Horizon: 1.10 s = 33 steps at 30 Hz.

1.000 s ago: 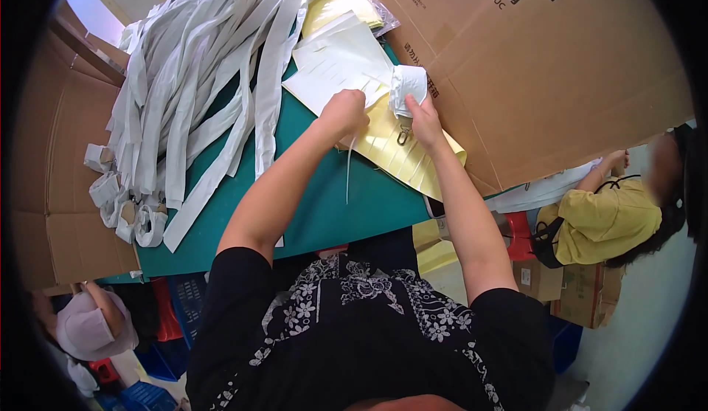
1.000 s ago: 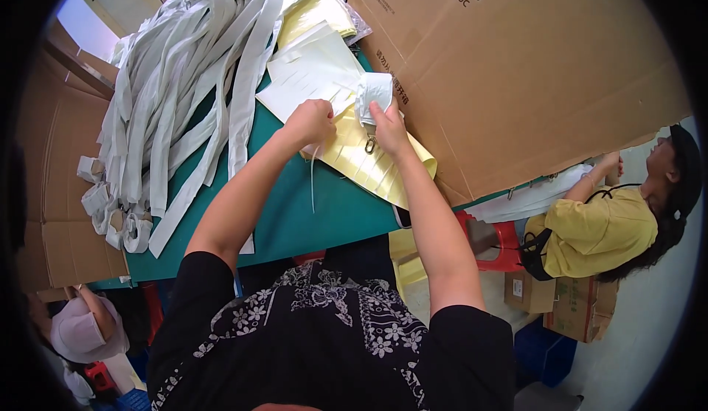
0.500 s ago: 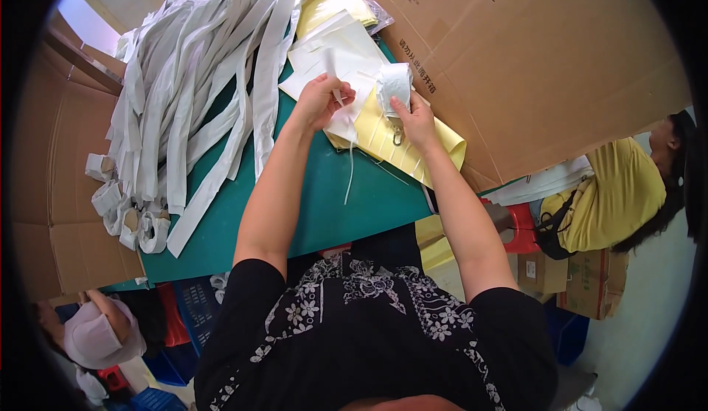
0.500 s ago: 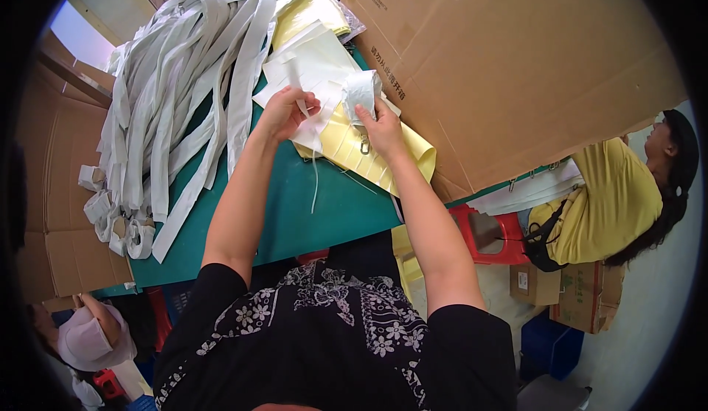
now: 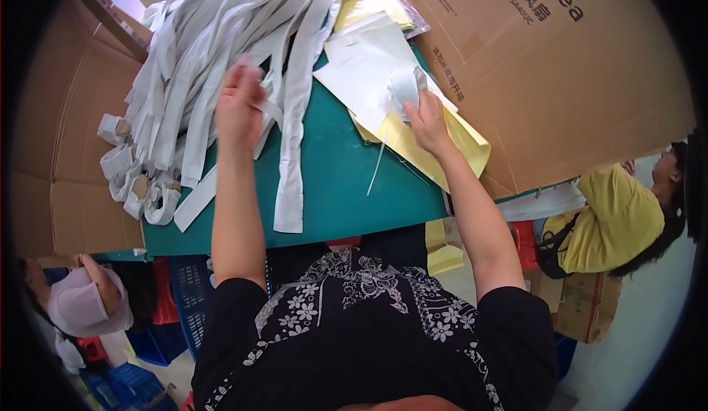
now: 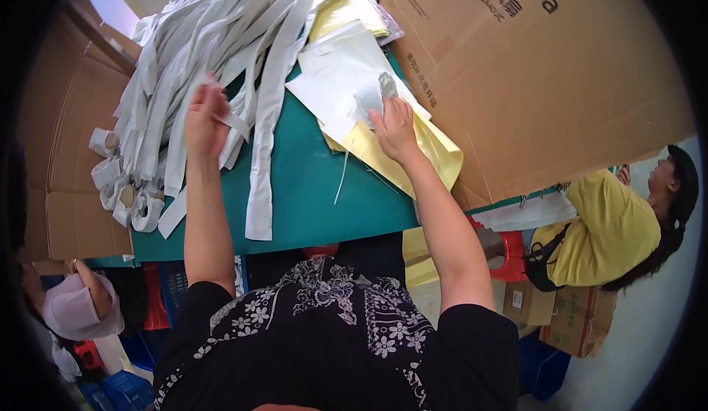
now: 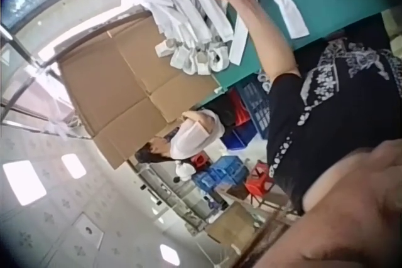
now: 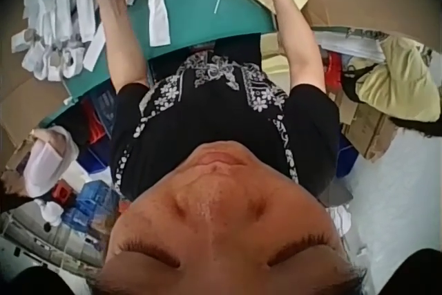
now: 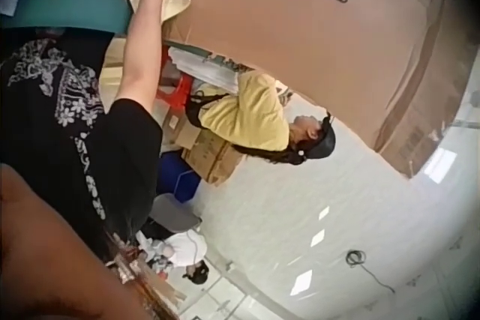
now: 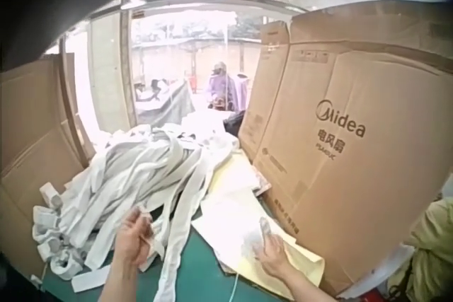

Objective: Folding and rolling white belt straps at a factory workbench.

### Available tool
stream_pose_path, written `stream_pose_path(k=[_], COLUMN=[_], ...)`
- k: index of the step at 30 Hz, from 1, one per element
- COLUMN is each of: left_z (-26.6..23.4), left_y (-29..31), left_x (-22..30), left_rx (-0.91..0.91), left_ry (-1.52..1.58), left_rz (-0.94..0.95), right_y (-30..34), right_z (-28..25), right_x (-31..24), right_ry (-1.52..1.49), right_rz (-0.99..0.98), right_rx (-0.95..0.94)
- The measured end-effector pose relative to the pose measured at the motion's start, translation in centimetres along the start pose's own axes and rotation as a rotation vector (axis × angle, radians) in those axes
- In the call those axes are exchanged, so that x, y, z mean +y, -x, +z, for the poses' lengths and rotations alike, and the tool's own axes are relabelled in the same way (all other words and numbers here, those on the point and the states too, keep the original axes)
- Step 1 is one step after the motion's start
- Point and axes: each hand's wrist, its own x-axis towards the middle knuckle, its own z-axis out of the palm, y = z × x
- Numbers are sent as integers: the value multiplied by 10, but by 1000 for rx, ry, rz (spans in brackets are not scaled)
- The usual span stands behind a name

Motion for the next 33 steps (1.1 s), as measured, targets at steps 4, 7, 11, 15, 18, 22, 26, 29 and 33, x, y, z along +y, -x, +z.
stream_pose_path(k=[4,7,11,15,18,22,26,29,33], left_z=[48,60,51,44,38,20,11,9,26], left_y=[67,93,102,107,106,96,95,103,124], left_x=[-9,-24,-33,-35,-32,-17,-25,-32,-34], left_rx=[-196,-165,-113,-82,-101,-247,-212,-11,-120], left_ry=[-253,-349,-423,-448,-375,-205,-560,-1005,-447], left_rz=[-59,-51,-33,-2,-94,-315,-19,365,-160], right_y=[-3,5,15,20,24,25,32,35,31], right_z=[-19,-32,-39,-41,-29,-32,-27,-18,-14], right_x=[-58,-99,-121,-138,-136,-148,-157,-159,-169], right_ry=[-668,-816,-764,-598,-668,-939,-968,-750,-420], right_rz=[155,143,89,-36,53,200,147,172,-72], right_rx=[-292,-343,-338,-220,-206,-300,-305,-147,185])
